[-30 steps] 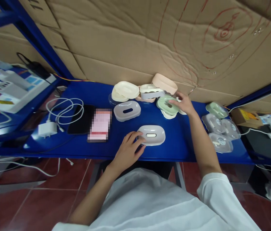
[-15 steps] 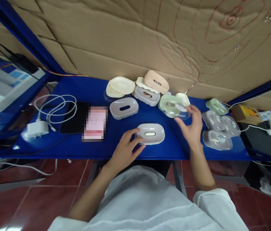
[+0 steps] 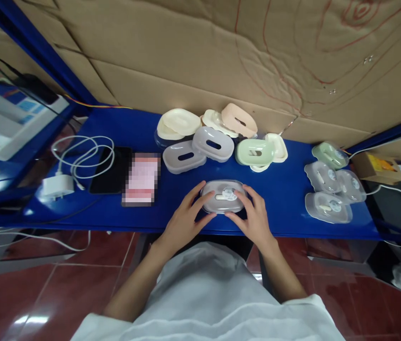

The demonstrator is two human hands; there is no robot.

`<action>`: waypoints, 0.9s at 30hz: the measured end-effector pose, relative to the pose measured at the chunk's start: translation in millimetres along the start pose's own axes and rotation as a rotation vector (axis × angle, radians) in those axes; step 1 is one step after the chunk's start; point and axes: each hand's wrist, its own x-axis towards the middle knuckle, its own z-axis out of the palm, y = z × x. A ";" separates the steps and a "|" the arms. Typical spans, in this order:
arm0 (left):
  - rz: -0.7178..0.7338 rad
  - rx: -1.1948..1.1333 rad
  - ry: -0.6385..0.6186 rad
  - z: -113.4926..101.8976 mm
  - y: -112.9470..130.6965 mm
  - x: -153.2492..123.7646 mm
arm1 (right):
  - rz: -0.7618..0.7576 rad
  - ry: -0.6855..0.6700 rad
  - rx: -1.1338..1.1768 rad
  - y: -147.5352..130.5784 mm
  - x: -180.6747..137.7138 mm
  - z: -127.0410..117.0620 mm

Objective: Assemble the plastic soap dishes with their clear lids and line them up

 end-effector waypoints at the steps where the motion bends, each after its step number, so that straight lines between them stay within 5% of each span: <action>1: 0.004 0.001 0.002 0.0 -0.4 -0.2 | -0.016 -0.020 -0.029 -0.4 -0.4 -0.1; 20: -0.027 -0.053 -0.056 -5.7 0.7 3.0 | -0.015 -0.162 0.041 2.9 -6.7 -12.0; 27: -0.049 0.024 -0.110 -4.6 2.8 3.0 | 0.391 0.133 -0.236 35.5 -39.6 -40.3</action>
